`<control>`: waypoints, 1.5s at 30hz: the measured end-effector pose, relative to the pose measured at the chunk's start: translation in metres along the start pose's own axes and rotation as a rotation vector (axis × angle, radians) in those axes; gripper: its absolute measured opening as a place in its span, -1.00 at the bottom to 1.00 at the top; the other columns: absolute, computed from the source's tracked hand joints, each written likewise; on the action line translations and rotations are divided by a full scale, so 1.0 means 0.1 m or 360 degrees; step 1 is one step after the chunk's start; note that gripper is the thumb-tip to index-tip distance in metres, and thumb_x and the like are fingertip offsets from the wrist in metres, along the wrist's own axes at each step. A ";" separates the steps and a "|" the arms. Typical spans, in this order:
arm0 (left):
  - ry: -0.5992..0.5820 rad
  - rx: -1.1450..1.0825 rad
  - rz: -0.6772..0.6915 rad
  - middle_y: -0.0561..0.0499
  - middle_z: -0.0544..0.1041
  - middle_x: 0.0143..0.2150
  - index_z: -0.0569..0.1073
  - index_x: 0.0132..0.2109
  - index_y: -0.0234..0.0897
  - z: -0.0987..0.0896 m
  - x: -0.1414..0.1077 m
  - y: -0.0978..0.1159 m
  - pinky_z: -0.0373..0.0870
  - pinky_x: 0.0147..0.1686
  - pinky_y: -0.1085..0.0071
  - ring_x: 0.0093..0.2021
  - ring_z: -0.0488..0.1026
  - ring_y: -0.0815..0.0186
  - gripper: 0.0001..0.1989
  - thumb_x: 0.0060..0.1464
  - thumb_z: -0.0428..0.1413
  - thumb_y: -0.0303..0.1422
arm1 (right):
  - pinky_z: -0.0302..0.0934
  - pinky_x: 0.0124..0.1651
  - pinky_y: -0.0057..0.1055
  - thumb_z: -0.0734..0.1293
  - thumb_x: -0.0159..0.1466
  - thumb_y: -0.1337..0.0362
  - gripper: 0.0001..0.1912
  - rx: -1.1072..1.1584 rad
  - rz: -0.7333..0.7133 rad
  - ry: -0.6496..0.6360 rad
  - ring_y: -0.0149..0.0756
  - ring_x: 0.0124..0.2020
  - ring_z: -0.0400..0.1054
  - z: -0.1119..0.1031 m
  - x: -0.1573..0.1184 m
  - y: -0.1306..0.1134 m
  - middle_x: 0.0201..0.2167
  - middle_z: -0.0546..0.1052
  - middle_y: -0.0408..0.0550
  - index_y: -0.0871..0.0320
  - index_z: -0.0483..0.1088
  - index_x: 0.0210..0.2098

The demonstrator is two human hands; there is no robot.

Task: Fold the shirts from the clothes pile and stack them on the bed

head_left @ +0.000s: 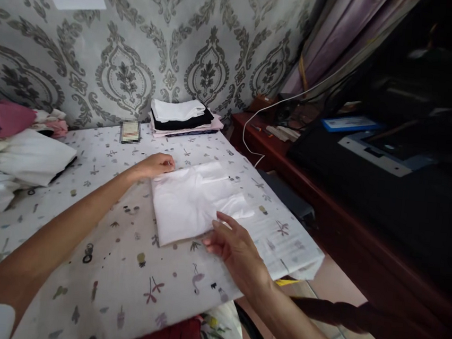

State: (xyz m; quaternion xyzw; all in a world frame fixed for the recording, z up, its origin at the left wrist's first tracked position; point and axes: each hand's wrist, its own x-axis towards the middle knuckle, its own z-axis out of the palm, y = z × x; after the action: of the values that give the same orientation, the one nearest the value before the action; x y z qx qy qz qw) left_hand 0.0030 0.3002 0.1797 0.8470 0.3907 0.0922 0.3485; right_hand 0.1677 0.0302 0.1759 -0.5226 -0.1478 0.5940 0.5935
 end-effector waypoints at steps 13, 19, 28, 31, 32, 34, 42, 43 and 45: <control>-0.0144 -0.0042 -0.0038 0.05 0.40 -0.48 0.45 -0.43 -0.27 -0.14 -0.24 -0.07 0.12 -0.44 0.42 -0.45 0.28 0.33 -0.76 -0.12 0.17 -0.16 | 0.37 -0.47 -0.52 0.65 -0.12 0.08 -0.49 0.0369 0.0218 -0.0116 -0.31 -0.43 0.53 0.55 -0.22 0.38 -0.54 0.50 -0.17 0.20 0.33 -0.48; -0.0099 -0.0283 -0.0091 0.10 0.30 -0.54 0.40 -0.48 -0.26 -0.19 -0.34 -0.10 0.06 -0.46 0.43 -0.50 0.19 0.38 -0.76 -0.11 0.17 -0.17 | 0.40 -0.43 -0.46 0.64 -0.06 0.09 -0.50 0.0270 0.0292 -0.0112 -0.25 -0.49 0.55 0.62 -0.14 0.42 -0.58 0.54 -0.09 0.17 0.27 -0.48; -0.0045 -0.0118 -0.0135 0.10 0.29 -0.55 0.36 -0.50 -0.25 -0.24 -0.50 -0.23 0.08 -0.48 0.44 -0.51 0.20 0.37 -0.79 -0.11 0.14 -0.22 | 0.43 -0.40 -0.42 0.52 0.15 0.25 -0.68 0.0228 0.0443 -0.0224 -0.22 -0.42 0.58 0.64 -0.11 0.48 -0.48 0.57 -0.06 0.18 0.28 -0.42; -0.0025 -0.0134 -0.0145 0.10 0.30 -0.55 0.36 -0.49 -0.25 -0.21 -0.52 -0.22 0.10 -0.49 0.45 -0.51 0.21 0.37 -0.79 -0.09 0.13 -0.21 | 0.43 -0.39 -0.41 0.52 0.16 0.25 -0.68 0.0246 0.0452 -0.0219 -0.19 -0.39 0.59 0.62 -0.10 0.44 -0.46 0.58 -0.04 0.18 0.27 -0.42; -0.0020 -0.0139 -0.0149 0.10 0.30 -0.55 0.36 -0.49 -0.25 -0.21 -0.53 -0.22 0.10 -0.49 0.45 -0.51 0.22 0.37 -0.79 -0.09 0.13 -0.20 | 0.43 -0.40 -0.42 0.50 0.18 0.23 -0.69 0.0261 0.0467 -0.0211 -0.18 -0.39 0.59 0.62 -0.11 0.43 -0.46 0.58 -0.03 0.19 0.28 -0.41; 0.0003 -0.0146 -0.0155 0.11 0.29 -0.55 0.35 -0.48 -0.24 -0.19 -0.55 -0.21 0.10 -0.49 0.44 -0.51 0.22 0.37 -0.76 -0.07 0.13 -0.17 | 0.42 -0.43 -0.43 0.43 0.26 0.18 -0.73 0.0287 0.0514 -0.0189 -0.18 -0.39 0.59 0.62 -0.11 0.39 -0.47 0.58 0.01 0.21 0.31 -0.37; 0.0185 -0.0076 -0.0085 0.11 0.30 -0.54 0.35 -0.48 -0.24 -0.11 -0.55 -0.27 0.09 -0.45 0.42 -0.50 0.21 0.36 -0.72 -0.04 0.11 -0.12 | 0.42 -0.45 -0.38 0.36 0.33 0.18 -0.73 0.0150 0.0281 -0.0144 -0.22 -0.50 0.56 0.61 -0.10 0.39 -0.44 0.61 0.03 0.14 0.21 -0.38; 0.0191 -0.0044 -0.0078 0.10 0.31 -0.53 0.35 -0.47 -0.24 -0.10 -0.56 -0.28 0.09 -0.44 0.42 -0.49 0.22 0.35 -0.73 -0.03 0.10 -0.13 | 0.43 -0.43 -0.38 0.36 0.33 0.19 -0.74 0.0128 0.0293 -0.0166 -0.21 -0.48 0.57 0.59 -0.10 0.39 -0.43 0.61 0.03 0.14 0.21 -0.38; 0.0208 0.0085 -0.0098 0.08 0.36 -0.49 0.37 -0.42 -0.24 -0.09 -0.58 -0.27 0.14 -0.41 0.41 -0.44 0.28 0.32 -0.76 0.01 0.09 -0.16 | 0.42 -0.41 -0.39 0.37 0.30 0.22 -0.75 0.0102 0.0383 -0.0239 -0.20 -0.42 0.59 0.52 -0.12 0.37 -0.38 0.63 0.06 0.14 0.21 -0.37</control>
State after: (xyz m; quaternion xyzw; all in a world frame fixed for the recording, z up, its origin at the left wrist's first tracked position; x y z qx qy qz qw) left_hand -0.0563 0.2751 0.1746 0.8357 0.4409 0.1260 0.3022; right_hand 0.1032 0.0340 0.1731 -0.4714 -0.1089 0.7027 0.5216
